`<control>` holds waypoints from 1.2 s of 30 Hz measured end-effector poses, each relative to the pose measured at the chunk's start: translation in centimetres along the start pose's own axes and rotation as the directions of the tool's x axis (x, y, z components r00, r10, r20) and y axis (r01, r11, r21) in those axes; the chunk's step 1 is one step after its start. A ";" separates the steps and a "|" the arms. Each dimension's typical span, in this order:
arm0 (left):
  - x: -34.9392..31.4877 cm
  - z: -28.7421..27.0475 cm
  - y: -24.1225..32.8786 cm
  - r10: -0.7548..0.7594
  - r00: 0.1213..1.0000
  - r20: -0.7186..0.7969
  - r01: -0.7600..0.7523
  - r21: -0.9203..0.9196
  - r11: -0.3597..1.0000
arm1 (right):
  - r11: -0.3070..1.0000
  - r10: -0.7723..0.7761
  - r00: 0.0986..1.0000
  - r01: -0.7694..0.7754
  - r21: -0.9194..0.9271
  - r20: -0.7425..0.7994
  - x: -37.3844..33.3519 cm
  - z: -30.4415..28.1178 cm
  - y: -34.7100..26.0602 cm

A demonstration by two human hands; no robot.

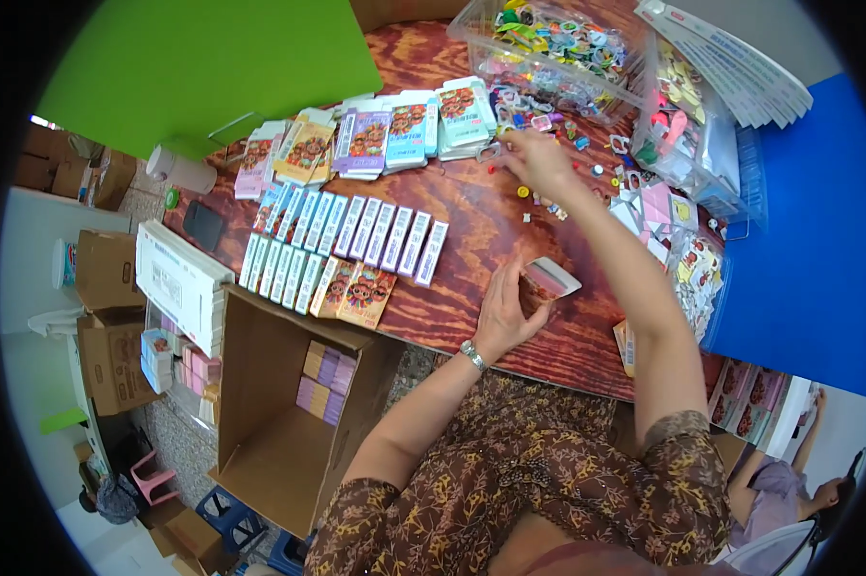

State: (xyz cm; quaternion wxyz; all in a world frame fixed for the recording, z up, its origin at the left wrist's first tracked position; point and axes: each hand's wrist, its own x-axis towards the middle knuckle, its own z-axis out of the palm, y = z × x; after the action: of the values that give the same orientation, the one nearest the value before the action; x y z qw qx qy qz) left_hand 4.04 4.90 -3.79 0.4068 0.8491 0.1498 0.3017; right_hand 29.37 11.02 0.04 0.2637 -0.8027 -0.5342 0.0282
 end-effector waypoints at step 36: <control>0.1 0.6 -0.1 0.075 0.997 -0.034 -0.075 0.004 0.997 | 0.985 -0.129 0.945 0.088 0.147 0.300 -15.0 -11.6 -7.6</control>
State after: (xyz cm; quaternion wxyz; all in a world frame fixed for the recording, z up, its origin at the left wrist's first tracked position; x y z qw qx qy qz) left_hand 4.49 4.62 -4.16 0.3916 0.8494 0.1250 0.3309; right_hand 20.30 -4.45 9.90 0.2303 -0.7386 -0.6093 0.1737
